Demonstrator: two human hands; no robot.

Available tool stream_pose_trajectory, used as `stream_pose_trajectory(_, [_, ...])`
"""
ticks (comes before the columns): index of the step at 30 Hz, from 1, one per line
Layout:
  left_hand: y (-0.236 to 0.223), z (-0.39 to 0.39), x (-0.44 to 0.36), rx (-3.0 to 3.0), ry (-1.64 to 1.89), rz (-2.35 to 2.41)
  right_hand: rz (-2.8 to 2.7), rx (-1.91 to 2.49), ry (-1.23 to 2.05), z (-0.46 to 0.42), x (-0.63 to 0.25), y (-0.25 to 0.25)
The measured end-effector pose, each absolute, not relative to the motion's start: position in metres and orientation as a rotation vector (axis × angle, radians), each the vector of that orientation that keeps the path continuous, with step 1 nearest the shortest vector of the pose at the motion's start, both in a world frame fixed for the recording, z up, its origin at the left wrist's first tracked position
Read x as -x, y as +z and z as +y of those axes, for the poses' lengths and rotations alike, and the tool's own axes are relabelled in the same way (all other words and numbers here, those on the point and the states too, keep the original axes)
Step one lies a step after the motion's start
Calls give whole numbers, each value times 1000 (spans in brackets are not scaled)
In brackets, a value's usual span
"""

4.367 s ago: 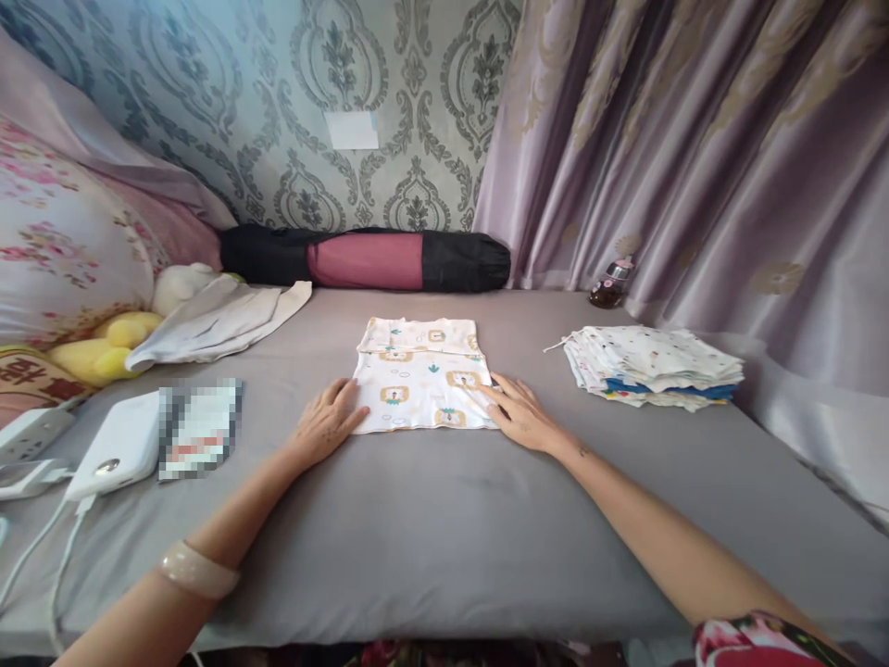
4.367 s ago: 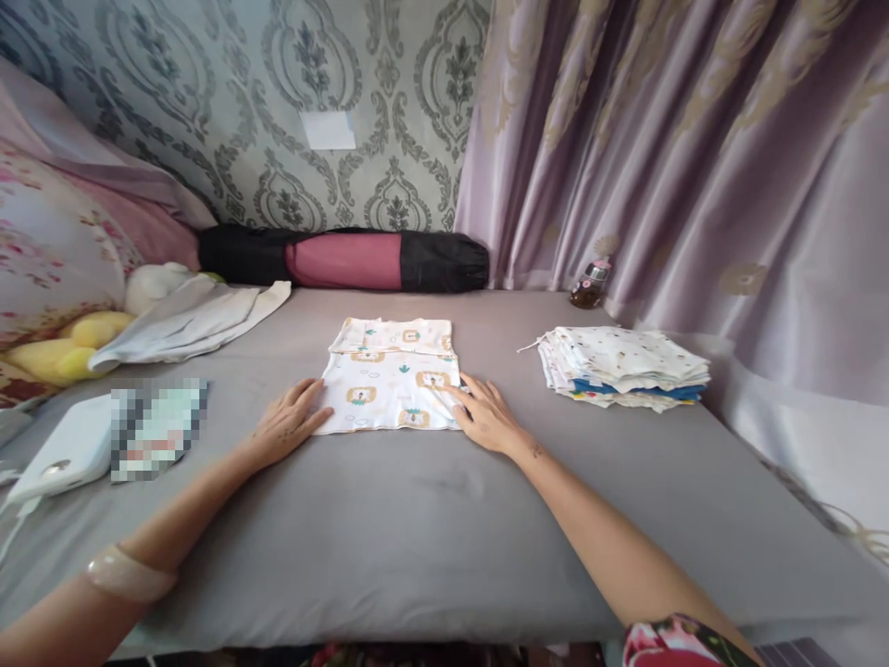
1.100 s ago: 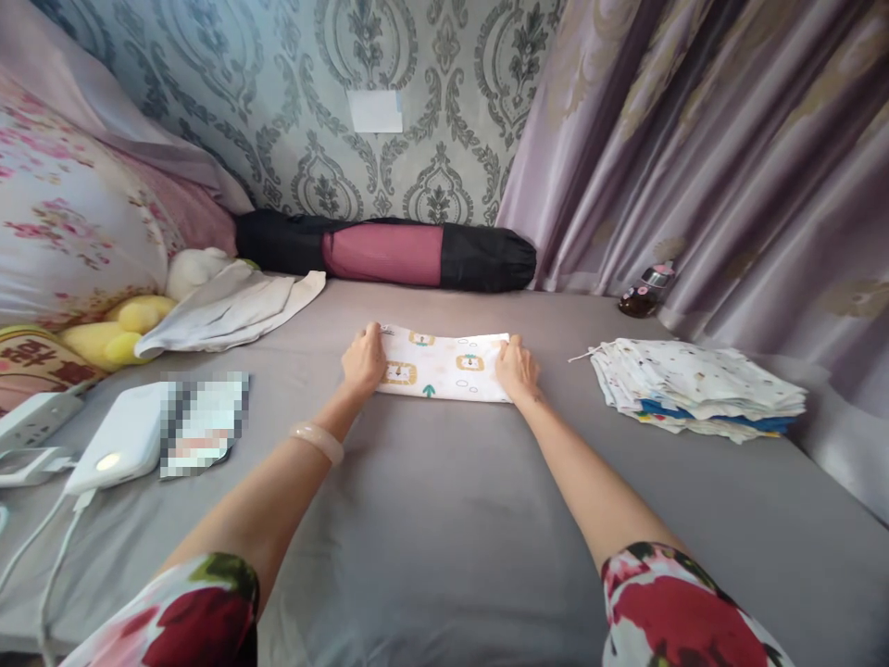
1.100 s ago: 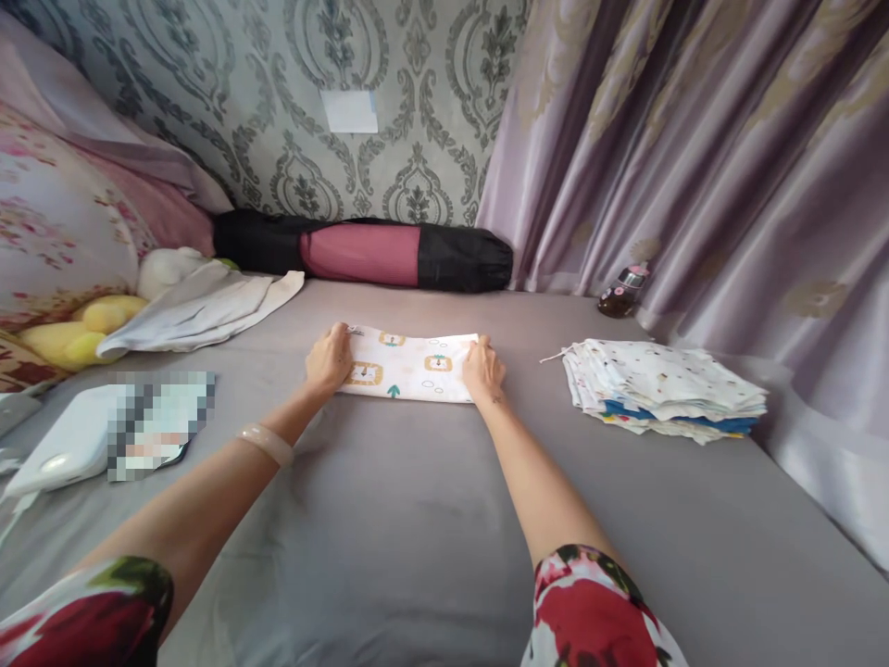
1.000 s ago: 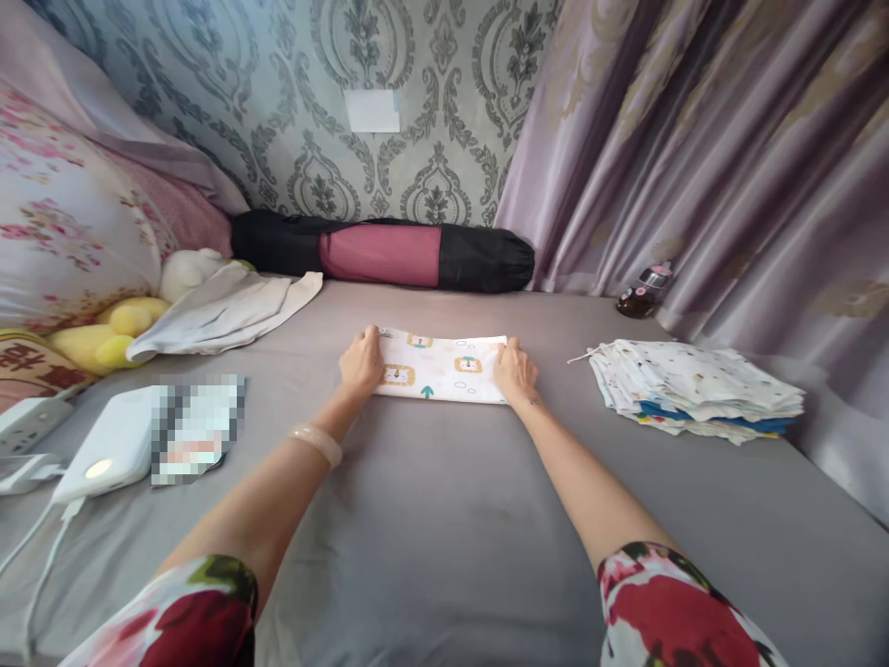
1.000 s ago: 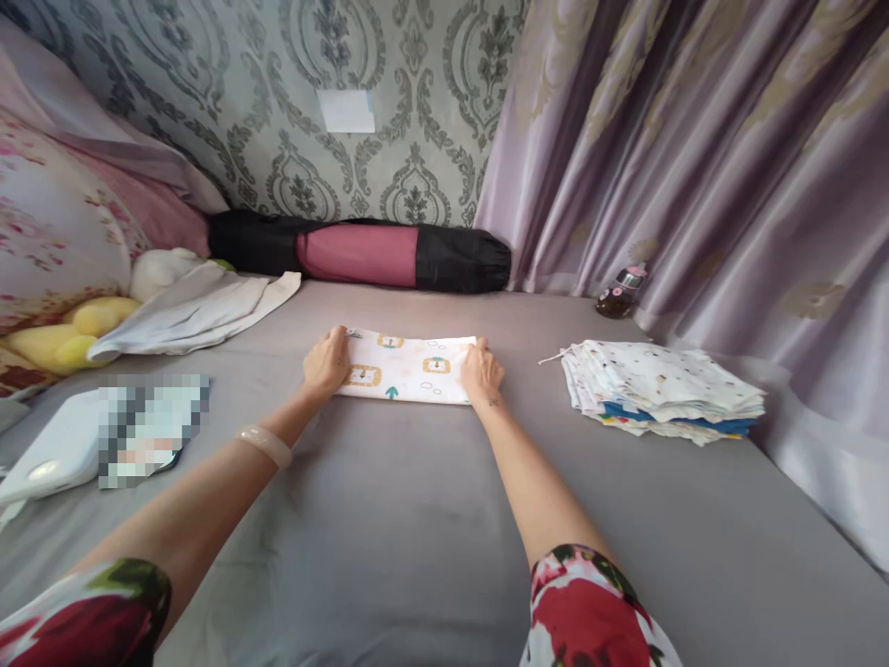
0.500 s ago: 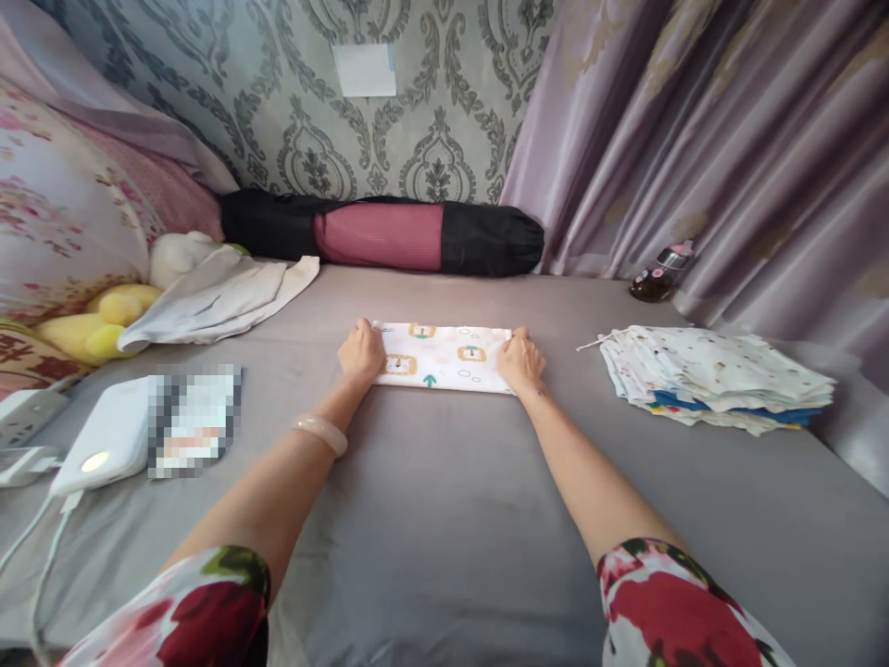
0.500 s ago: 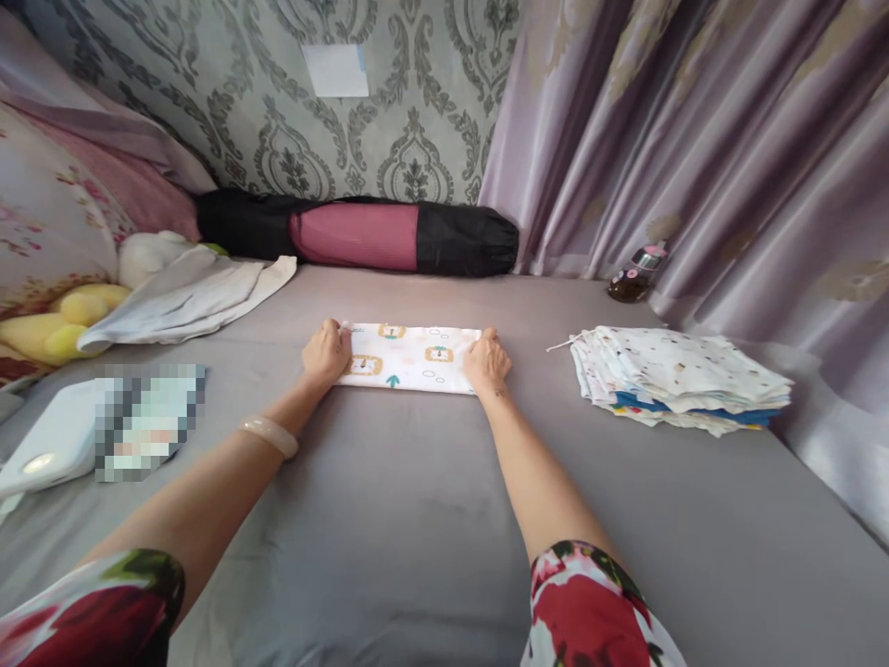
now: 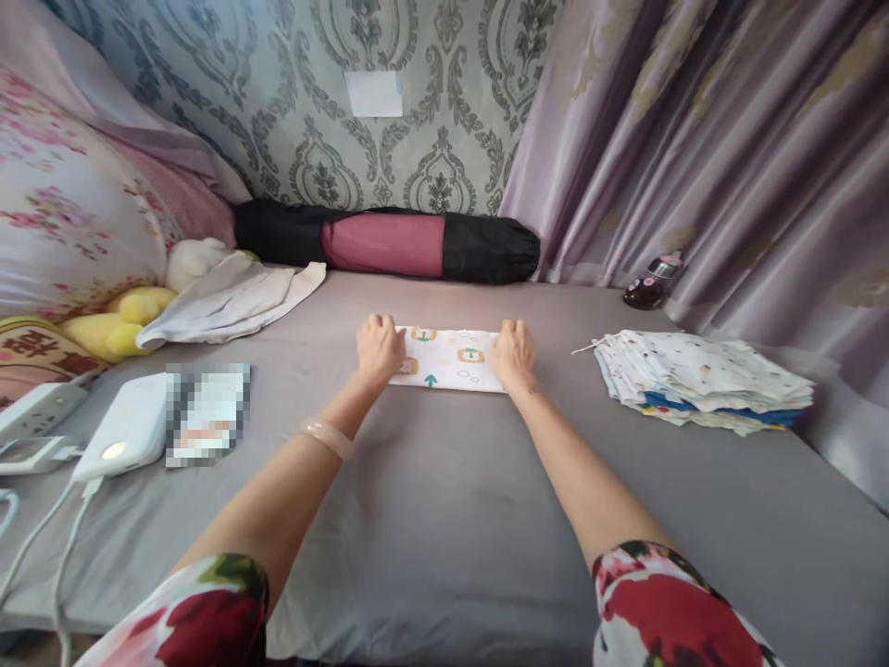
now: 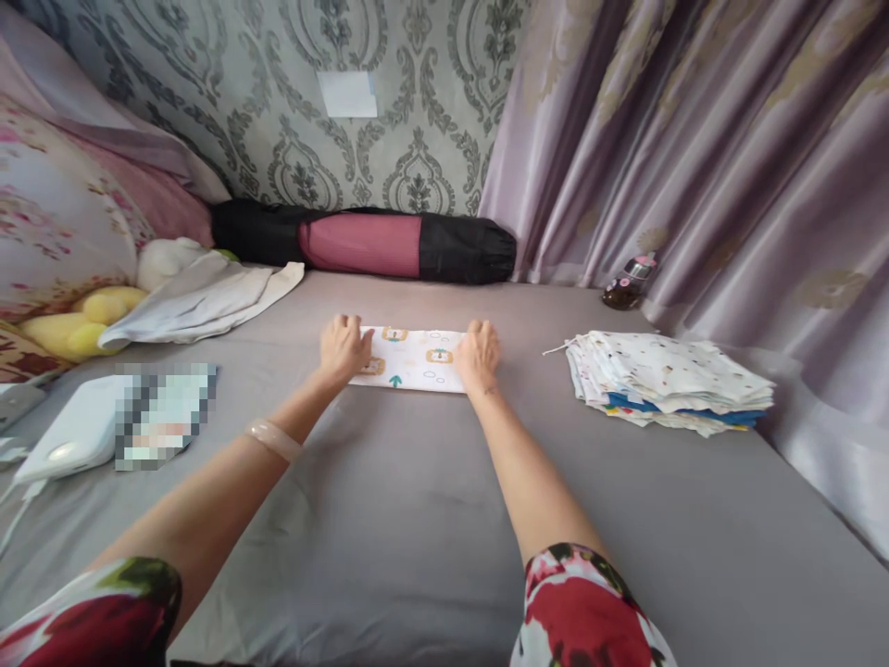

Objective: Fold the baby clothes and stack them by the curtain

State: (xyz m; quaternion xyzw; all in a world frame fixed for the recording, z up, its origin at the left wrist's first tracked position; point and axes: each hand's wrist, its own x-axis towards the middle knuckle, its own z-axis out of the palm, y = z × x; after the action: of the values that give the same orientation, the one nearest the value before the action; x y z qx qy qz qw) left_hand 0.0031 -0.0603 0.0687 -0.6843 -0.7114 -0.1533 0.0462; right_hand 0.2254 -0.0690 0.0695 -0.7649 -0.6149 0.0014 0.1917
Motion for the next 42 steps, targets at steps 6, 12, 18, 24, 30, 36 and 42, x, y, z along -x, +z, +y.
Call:
stream_pose_trajectory(6, [58, -71, -47, 2513, -341, -1782, -2215, 1746, 63, -76, -170, 62])
stream_pose_trajectory(12, [39, -64, -44, 2555, -236, -1936, -2252, 1794, 162, -78, -165, 48])
stream_pose_trajectory(18, [31, -62, -41, 2525, -283, -1953, -2248, 1825, 108, -77, -166, 42])
stream_pose_trajectory(24, [27, -63, -24, 2361, -367, -2005, -2150, 1937, 86, -75, -170, 37])
stream_pose_trajectory(30, [26, -61, -8, 2249, -378, -2110, -2013, 2067, 81, -74, -180, 33])
stream_pose_trajectory(36, [34, -62, 6, 2303, -328, -2154, -1960, 2188, 145, -74, -191, 37])
stream_pose_trajectory(42, [37, -59, 23, 2420, -272, -2113, -1836, 2305, 190, -73, -208, 38])
